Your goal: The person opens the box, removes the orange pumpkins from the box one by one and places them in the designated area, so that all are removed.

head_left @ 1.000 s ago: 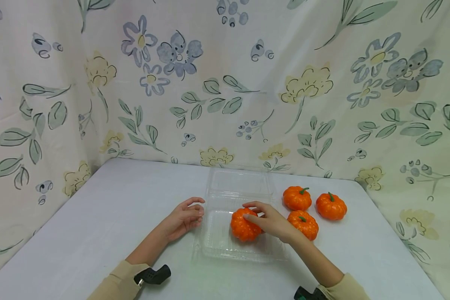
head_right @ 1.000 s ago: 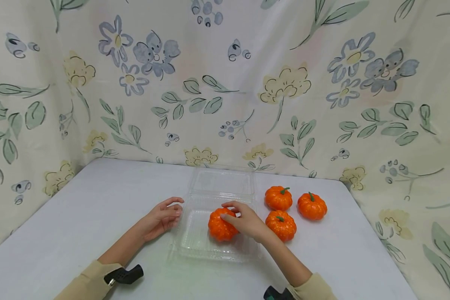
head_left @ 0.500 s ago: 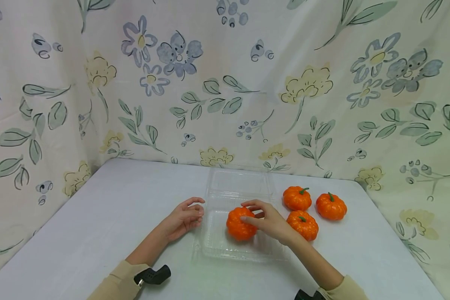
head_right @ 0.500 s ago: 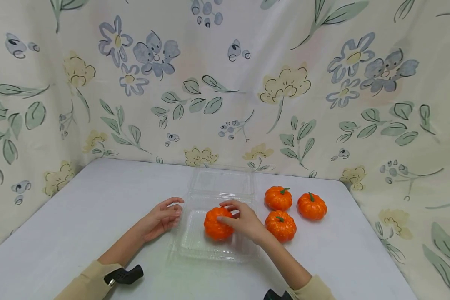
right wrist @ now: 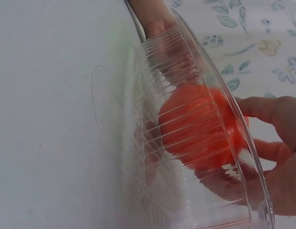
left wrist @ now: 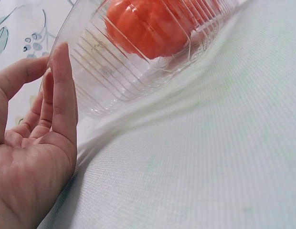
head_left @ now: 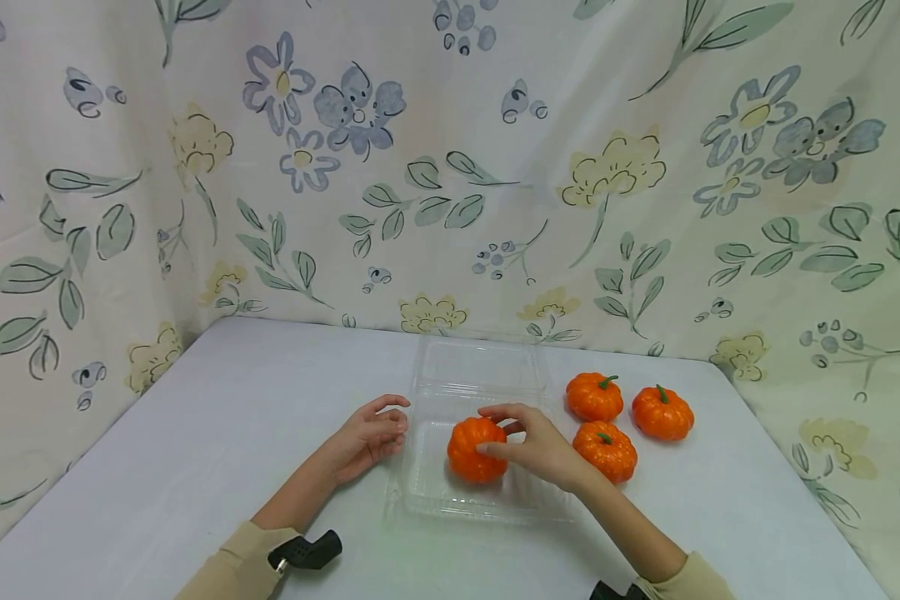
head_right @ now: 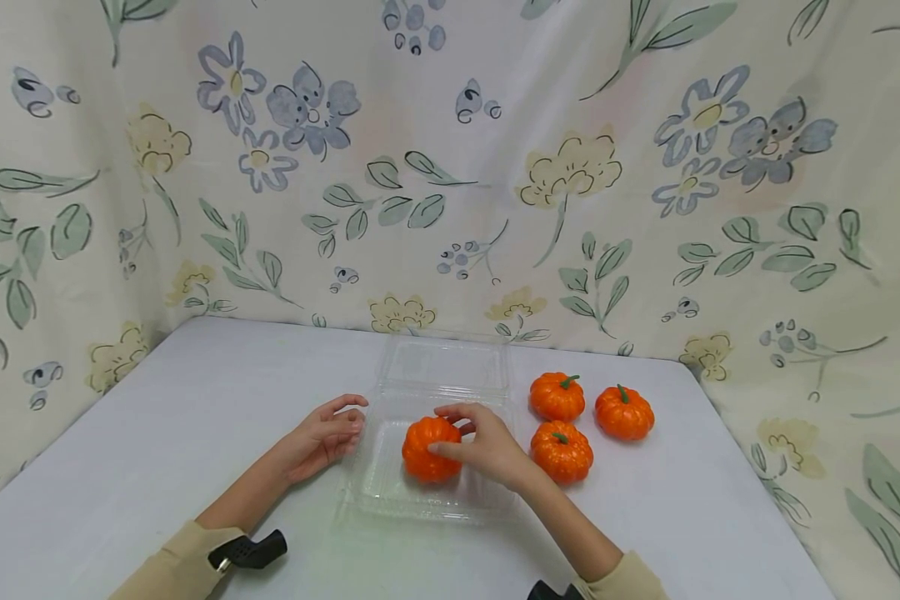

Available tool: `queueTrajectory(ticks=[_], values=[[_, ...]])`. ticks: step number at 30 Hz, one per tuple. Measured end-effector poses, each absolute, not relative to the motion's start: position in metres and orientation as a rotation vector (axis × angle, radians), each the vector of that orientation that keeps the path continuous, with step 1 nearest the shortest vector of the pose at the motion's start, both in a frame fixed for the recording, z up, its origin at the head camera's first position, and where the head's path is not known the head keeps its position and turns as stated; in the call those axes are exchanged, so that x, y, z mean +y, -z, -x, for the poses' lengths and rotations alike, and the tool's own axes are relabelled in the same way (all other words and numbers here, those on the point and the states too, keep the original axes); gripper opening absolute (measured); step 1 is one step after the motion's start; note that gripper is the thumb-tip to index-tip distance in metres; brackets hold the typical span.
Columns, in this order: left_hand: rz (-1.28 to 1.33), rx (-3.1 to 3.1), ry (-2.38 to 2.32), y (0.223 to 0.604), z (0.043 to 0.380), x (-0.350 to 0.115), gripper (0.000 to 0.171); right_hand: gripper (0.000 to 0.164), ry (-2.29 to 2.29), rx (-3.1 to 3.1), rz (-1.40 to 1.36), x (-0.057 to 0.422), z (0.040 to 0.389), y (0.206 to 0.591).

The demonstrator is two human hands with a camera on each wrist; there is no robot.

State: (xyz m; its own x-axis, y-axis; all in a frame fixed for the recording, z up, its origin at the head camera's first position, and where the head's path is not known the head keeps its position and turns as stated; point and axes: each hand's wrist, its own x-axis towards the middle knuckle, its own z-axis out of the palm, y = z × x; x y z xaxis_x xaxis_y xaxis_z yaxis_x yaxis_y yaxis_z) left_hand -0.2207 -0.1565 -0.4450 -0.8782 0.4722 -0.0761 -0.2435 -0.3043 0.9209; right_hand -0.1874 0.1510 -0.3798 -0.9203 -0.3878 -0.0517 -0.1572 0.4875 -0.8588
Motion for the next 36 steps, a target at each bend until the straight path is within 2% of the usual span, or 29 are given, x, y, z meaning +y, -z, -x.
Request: queueTrajectory(ticks=[12,28,36], values=[[-0.298,1.496,-2.213,0.4457,0.2206,-0.1562,0.028,0.047,1.434,2.415,0.593,0.1513,0.184,0.3808],[-0.315,1.508,-2.206,0.4473,0.2211,-0.1566,0.029,0.019,1.459,2.395,0.622,0.1454,0.1818,0.383],[-0.319,1.507,-2.21,0.4483,0.2216,-0.1569,0.029,0.024,1.432,2.386,0.633,0.1471,0.1797,0.3817]])
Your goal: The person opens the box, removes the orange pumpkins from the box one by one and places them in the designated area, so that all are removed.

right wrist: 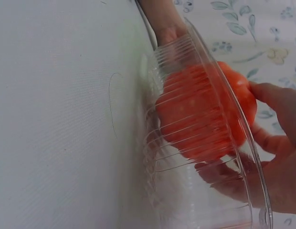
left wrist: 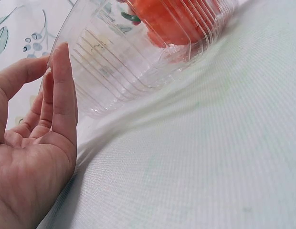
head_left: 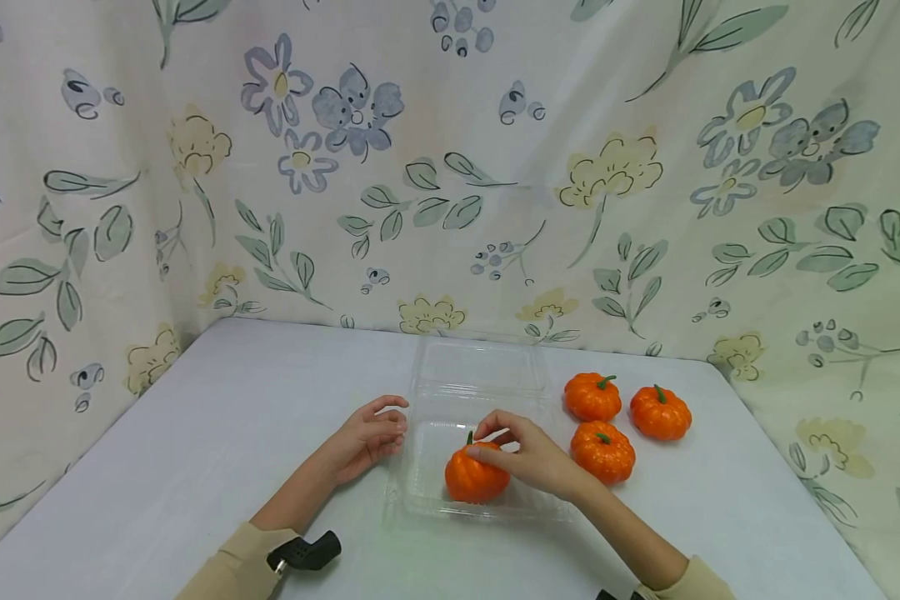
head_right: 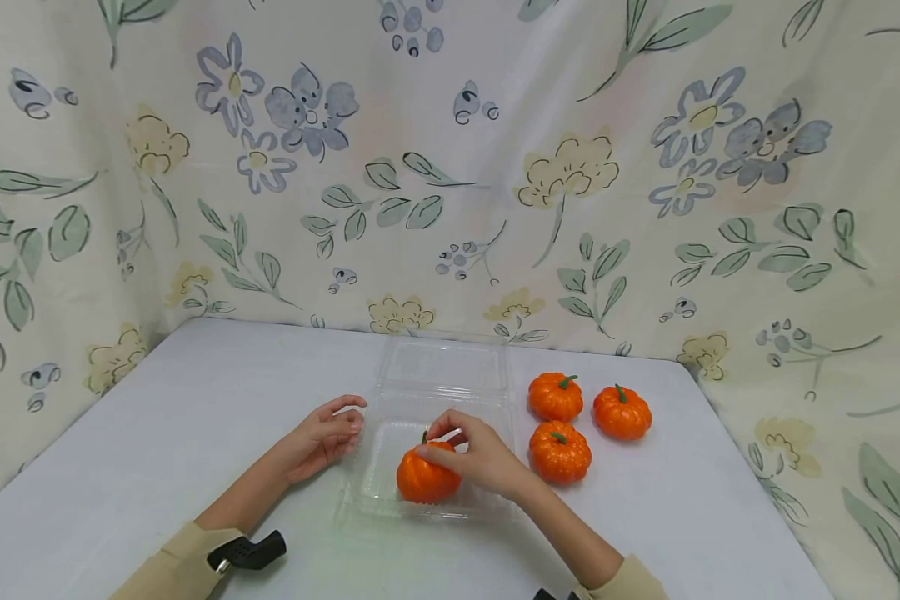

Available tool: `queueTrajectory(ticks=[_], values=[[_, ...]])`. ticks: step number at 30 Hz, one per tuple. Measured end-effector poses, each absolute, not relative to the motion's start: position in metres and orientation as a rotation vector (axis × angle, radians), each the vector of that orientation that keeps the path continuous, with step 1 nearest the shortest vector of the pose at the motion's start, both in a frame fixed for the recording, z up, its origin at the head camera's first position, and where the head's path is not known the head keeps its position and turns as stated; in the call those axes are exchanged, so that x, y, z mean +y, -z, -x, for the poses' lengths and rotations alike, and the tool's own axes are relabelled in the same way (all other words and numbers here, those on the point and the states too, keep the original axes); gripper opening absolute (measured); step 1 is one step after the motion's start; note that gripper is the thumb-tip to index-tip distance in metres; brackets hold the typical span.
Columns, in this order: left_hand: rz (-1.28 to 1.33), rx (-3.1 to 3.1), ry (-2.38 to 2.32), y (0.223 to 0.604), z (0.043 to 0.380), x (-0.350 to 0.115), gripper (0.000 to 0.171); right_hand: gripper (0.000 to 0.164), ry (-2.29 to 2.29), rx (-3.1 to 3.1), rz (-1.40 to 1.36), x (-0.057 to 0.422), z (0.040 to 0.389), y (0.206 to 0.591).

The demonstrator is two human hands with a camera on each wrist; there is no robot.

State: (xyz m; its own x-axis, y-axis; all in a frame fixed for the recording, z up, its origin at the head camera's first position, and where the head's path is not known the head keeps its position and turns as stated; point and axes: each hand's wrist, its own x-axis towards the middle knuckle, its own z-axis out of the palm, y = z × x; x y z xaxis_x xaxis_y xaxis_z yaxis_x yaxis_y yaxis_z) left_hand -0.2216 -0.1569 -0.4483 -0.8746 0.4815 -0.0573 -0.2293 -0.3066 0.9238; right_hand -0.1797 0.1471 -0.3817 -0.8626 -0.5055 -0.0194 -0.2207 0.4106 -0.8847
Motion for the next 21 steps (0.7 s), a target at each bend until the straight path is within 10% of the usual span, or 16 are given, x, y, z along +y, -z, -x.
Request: queueTrajectory(ticks=[21], values=[[-0.328,1.499,-2.215,0.4486,0.2217,-0.157,0.029,0.046,1.295,2.397,0.647,0.1565,0.1775,0.3749]])
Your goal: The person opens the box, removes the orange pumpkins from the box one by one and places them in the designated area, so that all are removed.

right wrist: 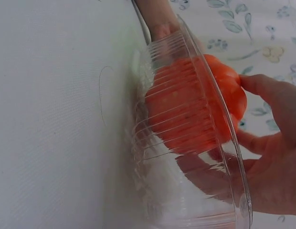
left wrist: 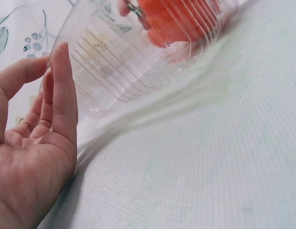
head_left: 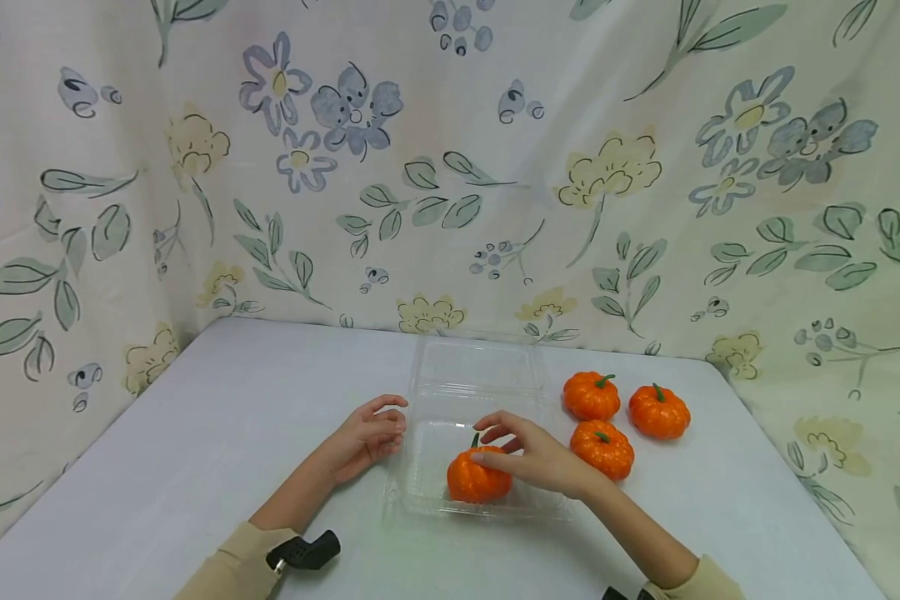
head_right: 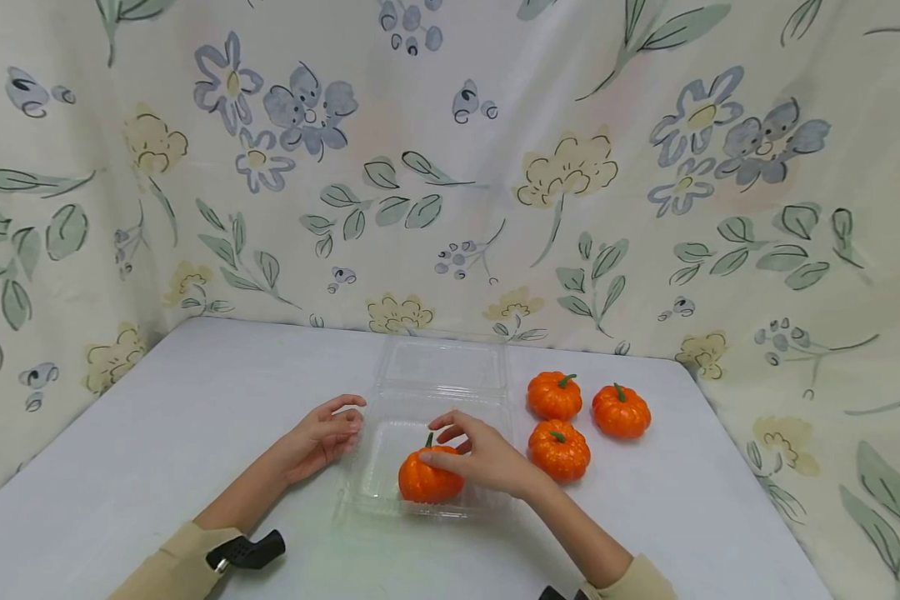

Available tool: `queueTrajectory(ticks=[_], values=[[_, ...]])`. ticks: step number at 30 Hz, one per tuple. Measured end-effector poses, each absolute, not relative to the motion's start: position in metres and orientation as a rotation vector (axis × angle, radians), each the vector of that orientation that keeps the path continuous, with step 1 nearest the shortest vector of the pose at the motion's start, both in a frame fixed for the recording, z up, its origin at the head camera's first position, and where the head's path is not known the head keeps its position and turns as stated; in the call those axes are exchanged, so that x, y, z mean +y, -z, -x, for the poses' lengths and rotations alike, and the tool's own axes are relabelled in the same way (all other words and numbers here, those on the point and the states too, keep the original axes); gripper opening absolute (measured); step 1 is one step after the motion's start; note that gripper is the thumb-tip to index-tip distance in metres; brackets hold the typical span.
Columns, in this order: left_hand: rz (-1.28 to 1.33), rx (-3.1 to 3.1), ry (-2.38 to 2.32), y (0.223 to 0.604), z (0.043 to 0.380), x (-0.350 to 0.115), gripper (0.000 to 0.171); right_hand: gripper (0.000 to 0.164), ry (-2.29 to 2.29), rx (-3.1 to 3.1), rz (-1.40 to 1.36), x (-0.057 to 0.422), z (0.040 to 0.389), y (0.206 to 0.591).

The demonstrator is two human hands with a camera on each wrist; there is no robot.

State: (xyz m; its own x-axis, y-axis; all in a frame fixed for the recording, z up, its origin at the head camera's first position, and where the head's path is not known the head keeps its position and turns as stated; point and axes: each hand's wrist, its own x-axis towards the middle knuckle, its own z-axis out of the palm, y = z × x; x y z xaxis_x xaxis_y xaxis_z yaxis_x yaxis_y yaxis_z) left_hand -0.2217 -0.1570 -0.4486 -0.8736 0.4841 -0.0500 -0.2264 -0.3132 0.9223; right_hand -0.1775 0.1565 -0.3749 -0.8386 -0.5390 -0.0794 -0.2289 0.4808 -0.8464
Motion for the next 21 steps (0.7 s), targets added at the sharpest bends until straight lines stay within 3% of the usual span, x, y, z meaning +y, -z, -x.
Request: queueTrajectory(ticks=[21], values=[[-0.326,1.496,-2.22,0.4475,0.2214,-0.1565,0.028,0.045,1.393,2.355,0.686,0.154,0.1777,0.3816]])
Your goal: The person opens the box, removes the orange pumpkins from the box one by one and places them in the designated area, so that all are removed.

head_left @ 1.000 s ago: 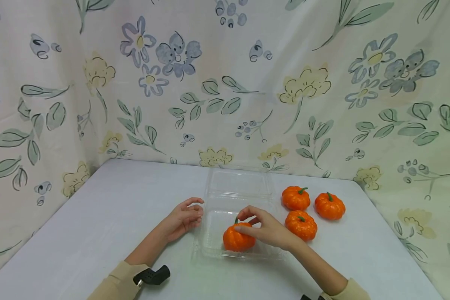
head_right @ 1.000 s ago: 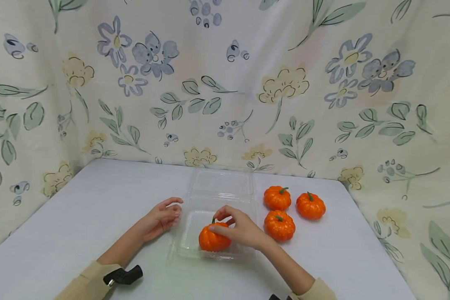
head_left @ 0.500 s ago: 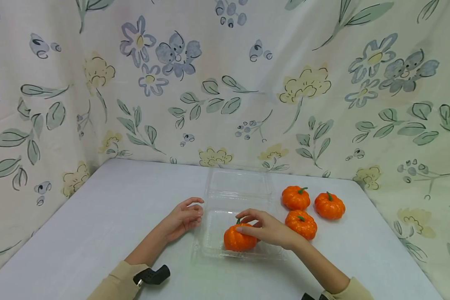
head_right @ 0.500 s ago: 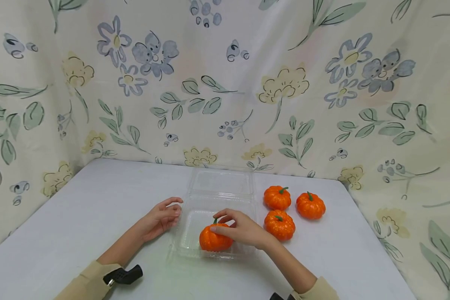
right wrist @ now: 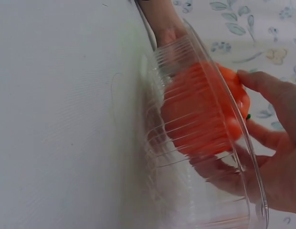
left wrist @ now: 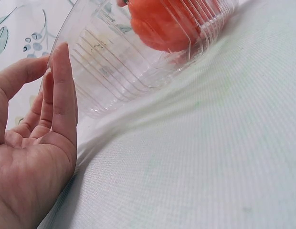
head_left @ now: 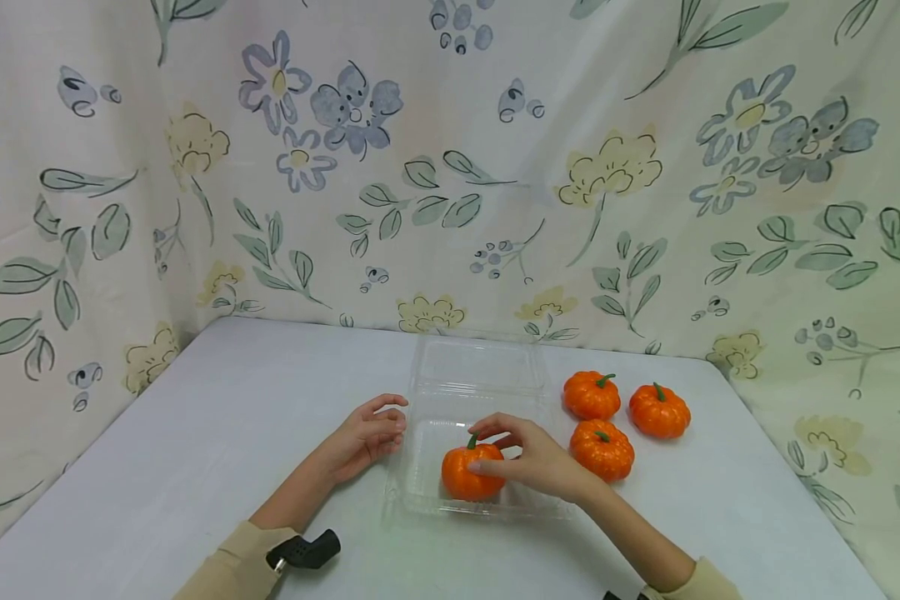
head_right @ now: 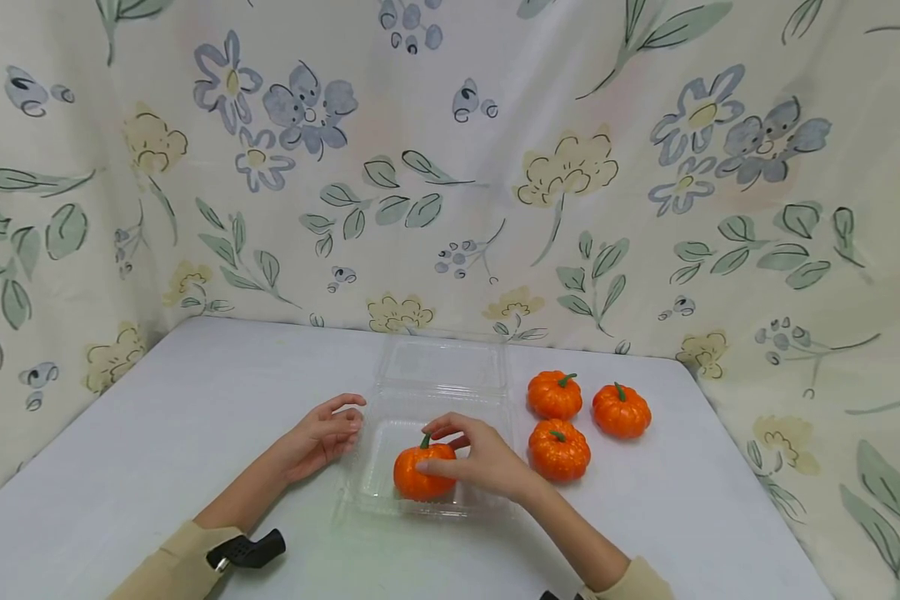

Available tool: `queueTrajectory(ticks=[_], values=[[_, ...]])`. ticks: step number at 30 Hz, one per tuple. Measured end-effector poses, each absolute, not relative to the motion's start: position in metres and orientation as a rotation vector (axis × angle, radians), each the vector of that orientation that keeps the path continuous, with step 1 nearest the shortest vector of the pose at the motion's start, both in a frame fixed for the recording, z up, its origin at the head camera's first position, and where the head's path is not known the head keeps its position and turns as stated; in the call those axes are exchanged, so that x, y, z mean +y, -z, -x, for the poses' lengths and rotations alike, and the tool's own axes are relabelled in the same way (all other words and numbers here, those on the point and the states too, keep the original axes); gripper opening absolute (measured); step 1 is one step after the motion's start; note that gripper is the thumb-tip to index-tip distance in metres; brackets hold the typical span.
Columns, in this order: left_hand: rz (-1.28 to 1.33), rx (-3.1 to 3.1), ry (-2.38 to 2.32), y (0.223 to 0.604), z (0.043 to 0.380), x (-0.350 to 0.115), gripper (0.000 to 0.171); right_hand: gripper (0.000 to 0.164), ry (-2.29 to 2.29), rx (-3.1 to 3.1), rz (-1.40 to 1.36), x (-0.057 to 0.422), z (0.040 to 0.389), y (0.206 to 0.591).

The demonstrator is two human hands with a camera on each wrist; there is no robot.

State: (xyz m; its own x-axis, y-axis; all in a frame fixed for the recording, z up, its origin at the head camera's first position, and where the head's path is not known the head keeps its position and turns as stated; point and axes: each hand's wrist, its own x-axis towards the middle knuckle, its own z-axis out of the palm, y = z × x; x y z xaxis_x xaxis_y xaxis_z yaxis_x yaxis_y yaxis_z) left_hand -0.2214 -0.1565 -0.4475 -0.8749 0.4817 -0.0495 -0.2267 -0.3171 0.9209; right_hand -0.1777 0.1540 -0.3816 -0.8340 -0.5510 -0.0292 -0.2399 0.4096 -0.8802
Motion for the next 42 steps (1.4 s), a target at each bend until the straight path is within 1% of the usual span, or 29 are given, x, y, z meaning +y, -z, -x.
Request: queueTrajectory(ticks=[11,18,27,37,42], values=[[-0.303,1.515,-2.216,0.447,0.222,-0.156,0.028,0.041,1.428,2.437,0.753,0.148,0.176,0.39],[-0.301,1.513,-2.215,0.446,0.221,-0.156,0.028,0.051,1.377,2.485,0.786,0.148,0.176,0.391],[-0.311,1.499,-2.226,0.446,0.22,-0.155,0.028,0.07,1.33,2.505,0.769,0.148,0.177,0.395],[-0.303,1.509,-2.222,0.446,0.221,-0.156,0.029,0.076,1.306,2.561,0.616,0.143,0.175,0.396],[-0.302,1.505,-2.221,0.446,0.221,-0.156,0.028,0.074,1.288,2.594,0.561,0.14,0.173,0.396]])
